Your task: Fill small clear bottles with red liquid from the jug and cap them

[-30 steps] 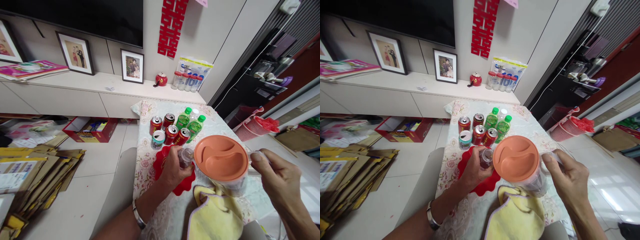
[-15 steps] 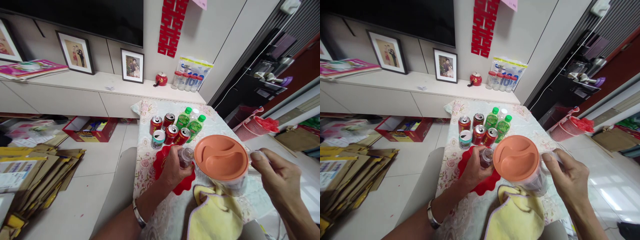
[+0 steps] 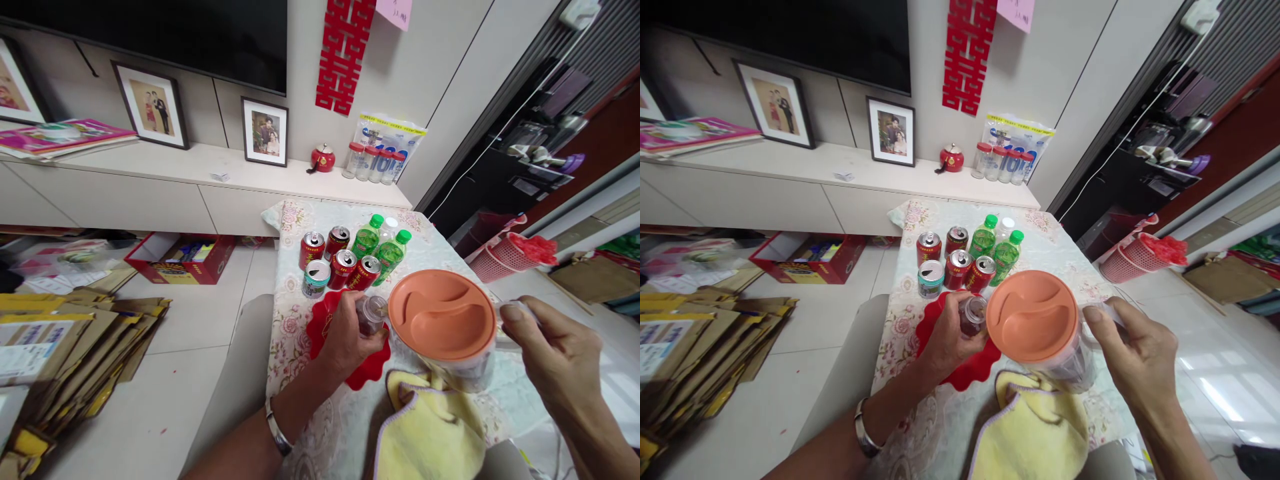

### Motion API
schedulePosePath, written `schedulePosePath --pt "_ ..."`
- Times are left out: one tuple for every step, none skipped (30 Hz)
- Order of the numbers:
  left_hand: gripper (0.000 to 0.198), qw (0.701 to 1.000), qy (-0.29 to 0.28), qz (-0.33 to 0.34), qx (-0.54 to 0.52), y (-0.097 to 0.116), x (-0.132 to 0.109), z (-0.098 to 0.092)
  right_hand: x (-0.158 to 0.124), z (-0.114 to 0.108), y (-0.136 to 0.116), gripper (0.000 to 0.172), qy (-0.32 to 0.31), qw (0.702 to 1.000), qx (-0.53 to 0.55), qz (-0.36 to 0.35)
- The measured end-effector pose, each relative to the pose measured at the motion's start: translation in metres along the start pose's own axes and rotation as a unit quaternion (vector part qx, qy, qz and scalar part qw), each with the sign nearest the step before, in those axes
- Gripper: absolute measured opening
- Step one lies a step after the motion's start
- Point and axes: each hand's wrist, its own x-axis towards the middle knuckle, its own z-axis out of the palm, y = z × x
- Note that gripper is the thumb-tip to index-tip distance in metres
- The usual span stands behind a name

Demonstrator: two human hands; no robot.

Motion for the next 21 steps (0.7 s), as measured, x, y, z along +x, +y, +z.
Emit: schedulePosePath --pt "0.07 1.0 0.002 -0.001 0.001 -0.0005 0.0 0.0003 0.0001 -0.0001 -0.0003 0.049 -0.001 1.0 0.001 -0.001" --pt "0.07 1.0 0.003 -0.001 0.002 -0.0011 0.0 0.0006 0.0002 -0.0002 -0.0007 0.049 -0.001 1.0 0.001 -0.001" --pt "0.07 1.0 0.003 -0.001 0.003 -0.0018 0.0 0.001 0.0001 -0.0005 -0.0011 0.049 0.0 1.0 0.001 -0.003" --pt "0.07 1.0 0.003 -0.001 0.002 -0.0026 0.0001 0.0014 0.0 -0.0007 -0.0015 0.048 0.001 1.0 0.001 -0.003" --pt "0.07 1.0 0.001 0.0 0.002 -0.0032 0.0001 0.0017 -0.0001 -0.0009 -0.0018 0.048 0.0 1.0 0.001 -0.004" --pt "0.069 1.0 0.0 0.001 0.001 -0.0038 0.0 0.0019 -0.0002 -0.001 -0.002 0.048 -0.001 1.0 0.0 -0.005" --pt "0.069 1.0 -0.002 0.002 0.001 -0.0042 0.0 0.0019 -0.0003 -0.001 -0.0021 0.048 -0.001 1.0 0.0 -0.006" --pt "0.069 1.0 -0.003 0.003 0.002 -0.0044 -0.0001 0.0018 -0.0004 -0.0009 -0.002 0.048 -0.002 1.0 -0.001 -0.007" --pt "0.069 1.0 -0.004 0.002 0.002 -0.0045 -0.0001 0.0017 -0.0004 -0.0006 -0.0019 0.049 -0.003 1.0 -0.001 -0.007" --pt "0.069 1.0 -0.005 0.002 0.002 -0.0044 -0.0002 0.0014 -0.0005 -0.0003 -0.0017 0.049 -0.002 1.0 -0.002 -0.008" --pt "0.068 1.0 -0.006 0.002 0.002 -0.0043 -0.0002 0.0012 -0.0006 -0.0001 -0.0015 0.049 -0.002 1.0 -0.003 -0.009" --pt "0.068 1.0 -0.005 0.003 0.004 -0.004 -0.0003 0.001 -0.0006 0.0001 -0.0014 0.049 -0.001 1.0 -0.004 -0.009" --pt "0.068 1.0 -0.002 0.005 0.006 -0.0038 -0.0003 0.0008 -0.0007 0.0002 -0.0012 0.049 -0.001 1.0 -0.004 -0.008" --pt "0.068 1.0 0.001 0.009 0.009 -0.0035 -0.0003 0.0007 -0.0008 0.0001 -0.0011 0.049 0.0 1.0 -0.006 -0.008" --pt "0.068 1.0 0.006 0.012 0.012 -0.0033 -0.0003 0.0007 -0.0008 -0.0001 -0.001 0.048 0.0 1.0 -0.007 -0.007" --pt "0.067 1.0 0.008 0.014 0.012 -0.0031 -0.0003 0.0007 -0.0009 -0.0004 -0.001 0.048 0.0 1.0 -0.008 -0.006" --pt "0.067 1.0 0.008 0.013 0.011 -0.003 -0.0003 0.0007 -0.0009 -0.0008 -0.0009 0.048 0.0 1.0 -0.008 -0.005" --pt "0.067 1.0 0.005 0.01 0.007 -0.0029 -0.0003 0.0007 -0.0008 -0.0011 -0.001 0.048 0.0 1.0 -0.008 -0.005" --pt "0.067 1.0 0.0 0.006 0.003 -0.0028 -0.0003 0.0008 -0.0007 -0.0013 -0.001 0.048 0.0 1.0 -0.008 -0.005" --pt "0.067 1.0 -0.005 0.001 0.0 -0.0027 -0.0003 0.0008 -0.0006 -0.0014 -0.0012 0.047 0.001 1.0 -0.008 -0.005" --pt "0.067 1.0 -0.01 -0.003 -0.002 -0.0024 -0.0003 0.0007 -0.0005 -0.0013 -0.0013 0.048 0.001 1.0 -0.007 -0.005"
